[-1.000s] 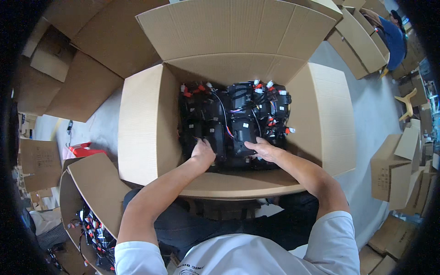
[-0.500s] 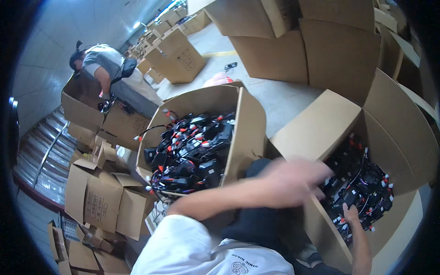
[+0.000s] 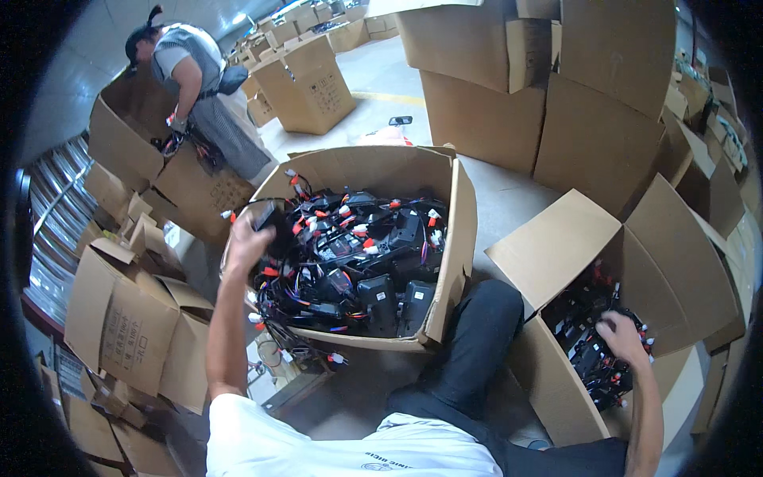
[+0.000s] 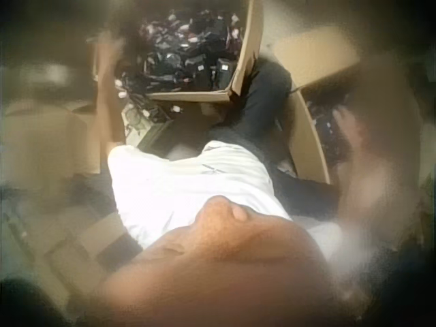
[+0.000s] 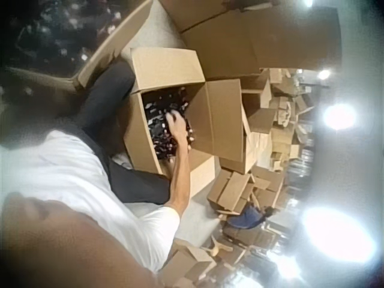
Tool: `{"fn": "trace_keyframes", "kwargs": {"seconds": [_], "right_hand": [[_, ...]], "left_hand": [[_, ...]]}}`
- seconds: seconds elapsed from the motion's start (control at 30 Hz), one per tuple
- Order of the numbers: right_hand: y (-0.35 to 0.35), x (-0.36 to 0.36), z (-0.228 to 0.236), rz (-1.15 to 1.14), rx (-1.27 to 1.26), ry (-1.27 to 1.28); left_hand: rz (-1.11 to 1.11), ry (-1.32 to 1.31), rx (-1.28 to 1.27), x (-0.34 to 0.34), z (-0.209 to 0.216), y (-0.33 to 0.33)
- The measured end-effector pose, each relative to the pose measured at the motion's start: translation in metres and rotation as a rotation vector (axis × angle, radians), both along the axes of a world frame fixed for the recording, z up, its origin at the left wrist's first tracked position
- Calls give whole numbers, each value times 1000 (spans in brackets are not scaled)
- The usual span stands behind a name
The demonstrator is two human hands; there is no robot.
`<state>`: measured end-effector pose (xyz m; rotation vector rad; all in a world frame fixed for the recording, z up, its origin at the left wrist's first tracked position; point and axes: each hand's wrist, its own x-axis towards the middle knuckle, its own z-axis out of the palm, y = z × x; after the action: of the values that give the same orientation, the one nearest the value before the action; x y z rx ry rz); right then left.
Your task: The person packs electronic dash cameras and associated wiring into cardboard shipping boxes by hand.
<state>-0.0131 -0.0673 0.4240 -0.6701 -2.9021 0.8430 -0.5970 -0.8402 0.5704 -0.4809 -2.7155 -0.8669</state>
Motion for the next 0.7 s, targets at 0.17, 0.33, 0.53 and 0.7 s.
{"fn": "trace_keyframes", "kwargs": {"seconds": [0.17,0.33,0.53,0.7], "right_hand": [[-189,-180,175,106,-383,401],[-345,-296,245,447,-835,786],[-299,-238,219,200,-1023,536],[-193,-174,190,-160,-1406,707]], "left_hand": [[-266,102,327,128,202,123],[-753,40,340,191,205,181],[-786,-319,-44,115,102,116],[-581,40,-828,116,-75,25]]}}
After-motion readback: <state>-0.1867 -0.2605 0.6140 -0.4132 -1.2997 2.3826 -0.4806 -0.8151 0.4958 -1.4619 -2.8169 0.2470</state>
